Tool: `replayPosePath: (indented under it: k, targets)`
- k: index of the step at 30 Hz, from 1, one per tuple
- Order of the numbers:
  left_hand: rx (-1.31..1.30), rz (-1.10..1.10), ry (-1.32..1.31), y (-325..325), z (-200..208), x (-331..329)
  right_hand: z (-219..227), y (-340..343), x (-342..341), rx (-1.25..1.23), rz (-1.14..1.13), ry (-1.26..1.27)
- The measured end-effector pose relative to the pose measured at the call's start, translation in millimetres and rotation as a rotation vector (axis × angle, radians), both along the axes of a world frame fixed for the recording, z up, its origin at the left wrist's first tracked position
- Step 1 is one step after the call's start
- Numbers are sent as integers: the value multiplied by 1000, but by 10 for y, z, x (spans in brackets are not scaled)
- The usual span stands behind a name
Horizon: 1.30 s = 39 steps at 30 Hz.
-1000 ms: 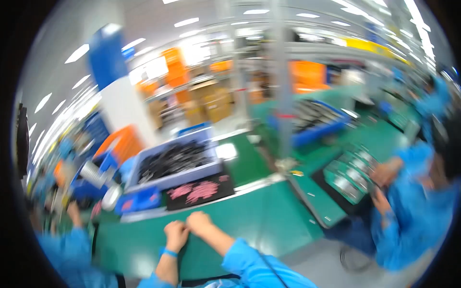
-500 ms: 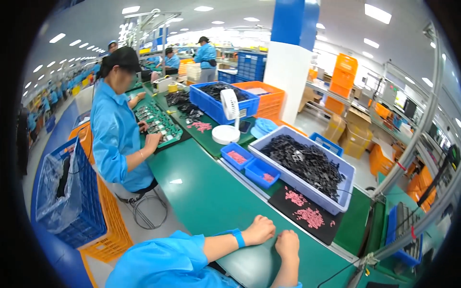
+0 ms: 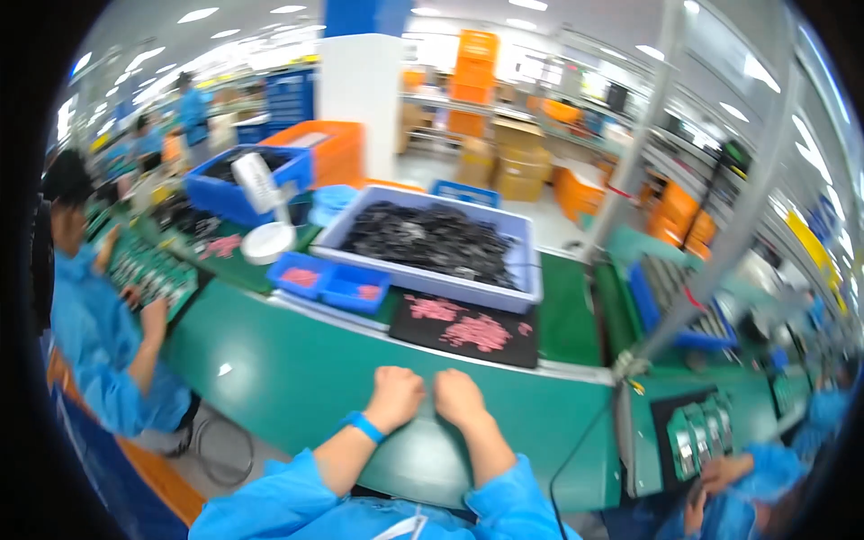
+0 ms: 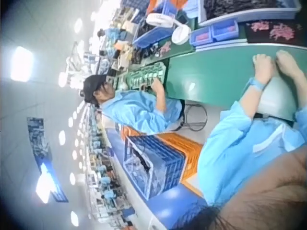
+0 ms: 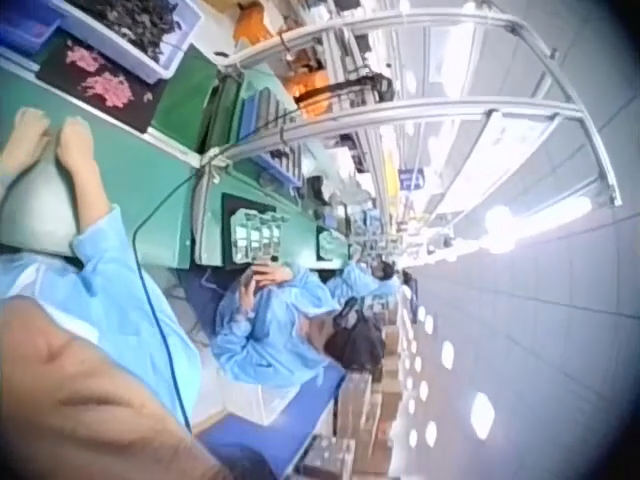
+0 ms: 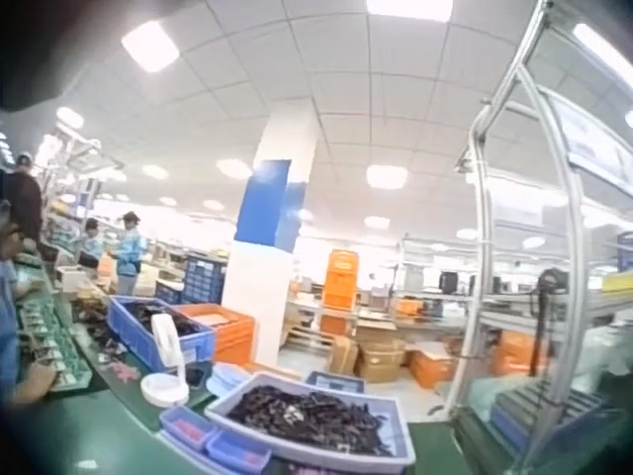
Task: The person assembles electronic components onto circuit boards by hand, taking the components from a plastic tray and placing them onto the circuit boards on a conveyor belt.
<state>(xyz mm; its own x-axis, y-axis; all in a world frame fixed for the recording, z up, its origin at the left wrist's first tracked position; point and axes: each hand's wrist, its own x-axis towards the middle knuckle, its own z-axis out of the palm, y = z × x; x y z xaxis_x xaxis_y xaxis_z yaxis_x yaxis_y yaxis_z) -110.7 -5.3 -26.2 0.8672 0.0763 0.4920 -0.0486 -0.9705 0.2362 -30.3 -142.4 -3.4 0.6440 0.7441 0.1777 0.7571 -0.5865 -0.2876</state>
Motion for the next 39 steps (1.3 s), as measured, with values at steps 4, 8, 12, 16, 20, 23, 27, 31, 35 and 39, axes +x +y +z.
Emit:
replayPosePath:
  k: [4,8,12,16,20,23,27,31,35,39]
  targets:
    - [-138,-67,30,-59,58,-7,-43,-67,-14,69,-108,40]
    - [-220,-91,-42,-136,69,7,-42,-134,-52,34,-105,-9]
    - [-211,-81,-25,-145,67,-26,-64,-121,-66,50,-87,-37]
    - [-241,-85,-27,-100,103,-41,-22,-83,-66,61,-78,-42]
    - [-180,-99,9,-78,94,-43,-32,-44,-97,190,-65,27]
    - [-170,-119,3,-102,84,-21,-42,-31,-117,273,-101,130]
    - [-198,-108,-16,-101,129,-71,-74,22,-156,339,-145,194]
    - [-229,-92,-69,-117,133,-55,-96,26,-142,400,-167,235]
    - [-295,-66,-112,-118,176,-19,-71,34,-117,676,-76,594]
    - [-346,-25,-147,-125,232,-24,-66,37,-60,776,-80,849]
